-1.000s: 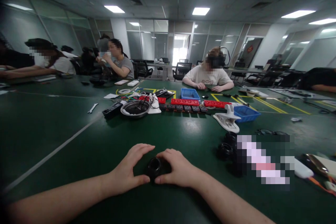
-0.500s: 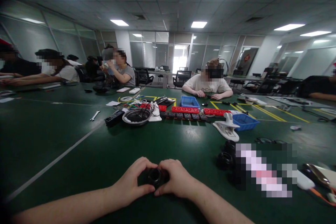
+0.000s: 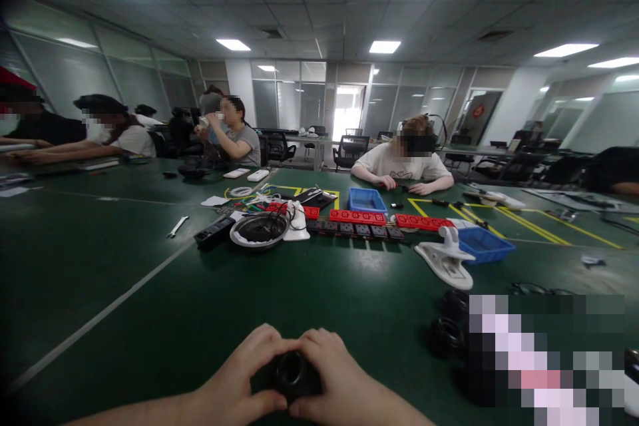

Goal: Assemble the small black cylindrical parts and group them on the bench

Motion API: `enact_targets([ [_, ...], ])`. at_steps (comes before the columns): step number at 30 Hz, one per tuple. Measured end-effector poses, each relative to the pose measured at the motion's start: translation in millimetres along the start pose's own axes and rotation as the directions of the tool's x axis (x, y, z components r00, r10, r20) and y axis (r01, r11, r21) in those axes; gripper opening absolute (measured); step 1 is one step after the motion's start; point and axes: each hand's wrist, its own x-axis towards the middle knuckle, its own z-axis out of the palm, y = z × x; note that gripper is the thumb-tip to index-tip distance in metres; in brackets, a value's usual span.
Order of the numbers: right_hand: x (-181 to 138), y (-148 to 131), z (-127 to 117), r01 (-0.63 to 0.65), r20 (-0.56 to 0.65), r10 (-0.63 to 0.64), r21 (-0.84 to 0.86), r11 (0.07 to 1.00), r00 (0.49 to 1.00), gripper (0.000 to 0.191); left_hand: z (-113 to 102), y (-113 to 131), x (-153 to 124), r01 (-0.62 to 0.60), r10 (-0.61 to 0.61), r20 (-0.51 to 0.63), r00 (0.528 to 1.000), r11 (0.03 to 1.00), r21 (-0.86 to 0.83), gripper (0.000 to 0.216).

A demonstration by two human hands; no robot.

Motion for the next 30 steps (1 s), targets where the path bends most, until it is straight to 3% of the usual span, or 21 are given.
enact_targets([
  [4, 2, 6, -2, 0.025, 0.024, -0.025, 0.019, 1.0, 0.999, 0.046, 1, -2, 0, -0.037, 0.037, -0.017, 0.999, 0.999, 0.02, 0.049],
  [9, 5, 2, 20, -0.138, -0.176, 0.107, -0.178, 0.974, 0.979, 0.049, 1, 4, 1, 0.059, -0.056, -0.046, 0.997, 0.996, 0.061, 0.048],
  [13, 1, -9, 27, -0.159, -0.276, 0.082, -0.271, 0.949, 0.958, 0.046, -1, 10, -1, 0.101, -0.095, -0.075, 0.993, 0.992, 0.079, 0.044],
  [17, -4, -15, 14, -0.05, -0.143, 0.025, -0.176, 0.983, 0.989, 0.062, -5, 13, -6, 0.03, -0.028, -0.027, 0.999, 0.997, 0.068, 0.048],
  [22, -9, -17, -7, -0.071, 0.045, 0.07, 0.0, 0.998, 0.996, 0.05, -8, 17, -12, -0.039, 0.04, 0.0, 0.999, 0.995, 0.095, 0.048],
  [27, -12, -15, -10, -0.13, 0.105, 0.117, 0.119, 0.984, 0.987, 0.032, -5, 23, -13, -0.032, 0.031, 0.003, 0.999, 0.981, 0.192, 0.046],
  [30, -14, -15, -7, -0.125, 0.076, 0.119, 0.081, 0.989, 0.99, 0.027, -8, 27, -11, 0.007, -0.018, 0.036, 0.999, 0.962, 0.275, 0.045],
])
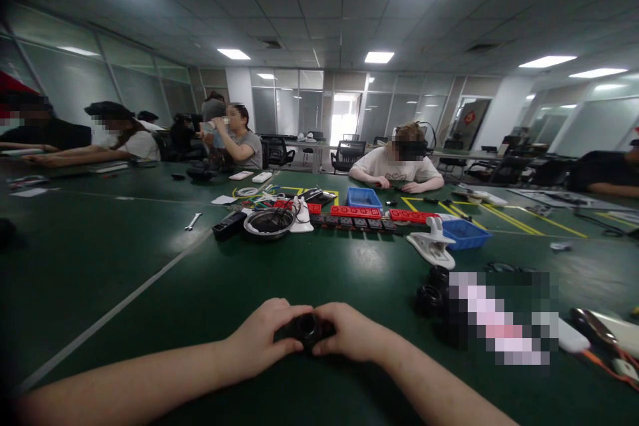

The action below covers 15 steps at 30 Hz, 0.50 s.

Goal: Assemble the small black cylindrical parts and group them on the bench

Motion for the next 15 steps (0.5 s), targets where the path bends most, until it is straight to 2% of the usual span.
enact_targets([
  [4, -4, 0, 3, 0.018, -0.081, -0.029, -0.13, 0.991, 0.996, 0.026, -13, 6, 9, -0.007, -0.001, 0.107, 0.994, 0.997, 0.078, 0.045],
  [7, -7, -1, 4, 0.012, -0.085, -0.027, -0.169, 0.986, 0.996, 0.023, -23, 14, 18, -0.026, 0.007, 0.16, 0.987, 0.993, 0.115, 0.045],
  [12, -6, -2, 1, -0.019, -0.087, -0.002, -0.241, 0.97, 0.996, 0.027, -27, 22, 28, -0.091, 0.057, 0.2, 0.978, 0.982, 0.164, 0.041],
  [15, 1, 3, 5, -0.039, -0.142, -0.012, -0.352, 0.935, 0.99, 0.038, -23, 19, 29, -0.066, 0.035, 0.194, 0.98, 0.985, 0.157, 0.035],
])
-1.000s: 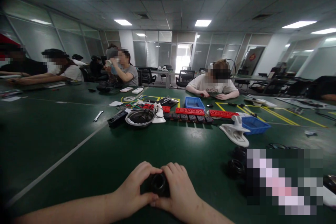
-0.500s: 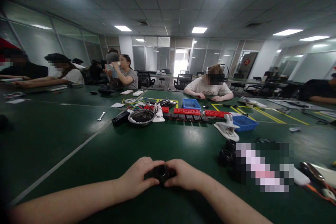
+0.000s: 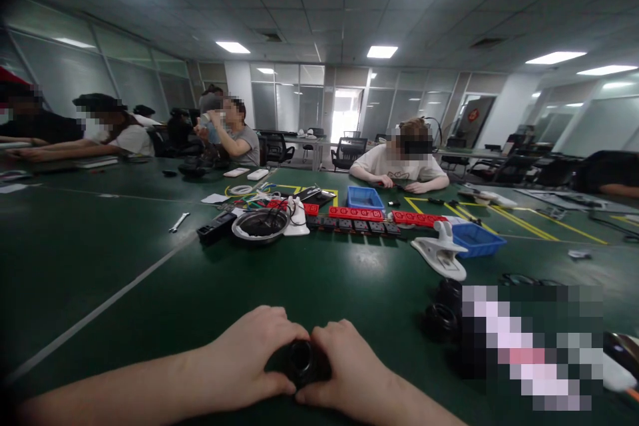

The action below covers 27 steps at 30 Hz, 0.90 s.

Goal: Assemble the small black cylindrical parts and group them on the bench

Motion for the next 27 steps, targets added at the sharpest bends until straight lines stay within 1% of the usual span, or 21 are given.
enact_targets([
  [2, 4, 3, 8, -0.003, -0.042, 0.0, -0.056, 0.998, 0.999, 0.044, 3, -2, 1, 0.042, -0.042, -0.006, 0.999, 0.999, -0.034, 0.033],
  [4, 7, 6, 15, -0.009, -0.07, 0.003, -0.085, 0.996, 0.998, 0.045, 6, -5, 2, 0.086, -0.087, -0.002, 0.996, 0.994, -0.074, 0.034],
  [7, 7, 11, 16, -0.019, -0.086, 0.014, -0.067, 0.998, 0.996, 0.048, 8, -7, 4, 0.134, -0.131, 0.028, 0.991, 0.981, -0.144, 0.039],
  [10, 4, 14, 4, 0.044, 0.011, -0.045, 0.072, 0.996, 0.999, 0.053, 9, -10, 5, 0.12, -0.112, 0.049, 0.992, 0.968, -0.219, 0.039],
  [13, 2, 15, -10, 0.112, 0.129, -0.136, 0.181, 0.977, 0.982, 0.046, 8, -13, 4, 0.067, -0.05, 0.069, 0.996, 0.961, -0.27, 0.038],
  [15, 2, 16, -14, 0.12, 0.161, -0.153, 0.199, 0.973, 0.975, 0.039, 6, -15, 4, 0.052, -0.023, 0.099, 0.995, 0.954, -0.297, 0.04],
  [18, 3, 17, -14, 0.118, 0.177, -0.157, 0.211, 0.97, 0.972, 0.033, 3, -16, 4, 0.031, 0.011, 0.128, 0.992, 0.946, -0.323, 0.047],
  [21, 3, 17, -12, 0.112, 0.159, -0.144, 0.197, 0.974, 0.977, 0.028, 2, -14, 3, 0.005, 0.037, 0.133, 0.991, 0.954, -0.3, 0.049],
  [23, 2, 14, -9, 0.115, 0.126, -0.136, 0.159, 0.981, 0.983, 0.03, 3, -12, 2, 0.007, 0.029, 0.133, 0.991, 0.964, -0.266, 0.047],
  [25, 1, 10, -4, 0.097, 0.076, -0.105, 0.099, 0.99, 0.992, 0.036, 4, -10, 1, 0.039, -0.009, 0.124, 0.992, 0.969, -0.242, 0.044],
  [27, 0, 5, 4, 0.038, 0.003, -0.038, 0.032, 0.999, 0.999, 0.04, 8, -7, -1, 0.094, -0.077, 0.083, 0.994, 0.97, -0.223, 0.041],
])
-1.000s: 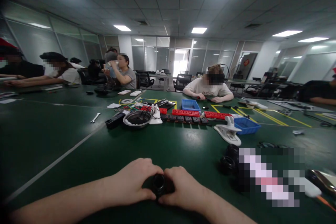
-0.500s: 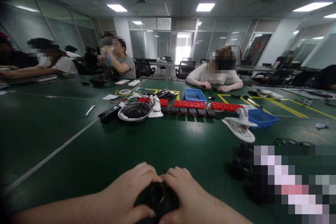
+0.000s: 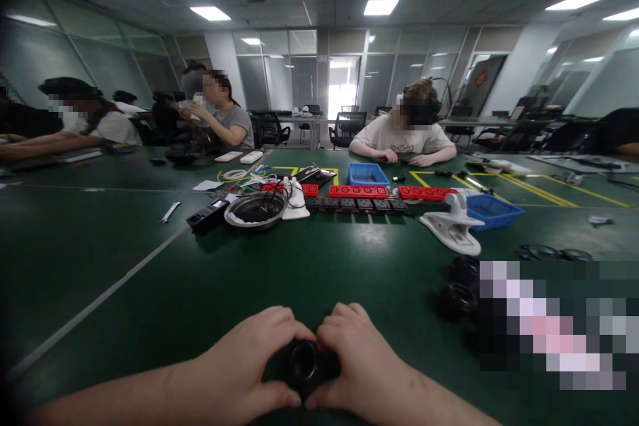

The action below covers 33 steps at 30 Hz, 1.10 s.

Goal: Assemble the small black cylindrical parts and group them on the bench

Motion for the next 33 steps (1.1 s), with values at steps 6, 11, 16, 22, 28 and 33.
enact_targets([
  [6, -1, -9, 10, -0.095, -0.134, 0.087, -0.061, 0.994, 0.987, 0.05, 8, 2, -4, 0.069, -0.062, -0.127, 0.99, 0.996, 0.05, 0.038],
  [11, 0, 0, -8, 0.056, 0.064, -0.065, 0.134, 0.989, 0.996, 0.049, 2, -3, -1, -0.004, 0.002, -0.067, 0.998, 1.0, -0.02, 0.042],
  [16, 4, 7, -8, 0.044, 0.093, -0.057, 0.145, 0.988, 0.994, 0.033, 0, -4, 0, -0.03, 0.029, -0.037, 0.999, 0.999, -0.035, 0.041],
  [22, 4, -4, 15, -0.07, -0.126, 0.06, -0.078, 0.994, 0.99, 0.046, 8, 0, -2, 0.037, -0.034, -0.148, 0.988, 0.999, 0.017, 0.038],
  [28, 1, -5, 11, 0.002, -0.099, -0.006, -0.038, 0.999, 0.995, 0.059, 8, -1, -2, 0.056, -0.05, -0.166, 0.985, 0.998, 0.033, 0.037],
  [33, -1, 3, -11, 0.097, 0.095, -0.113, 0.158, 0.983, 0.989, 0.03, 4, -1, -2, 0.015, -0.011, -0.116, 0.993, 0.999, 0.04, 0.038],
])
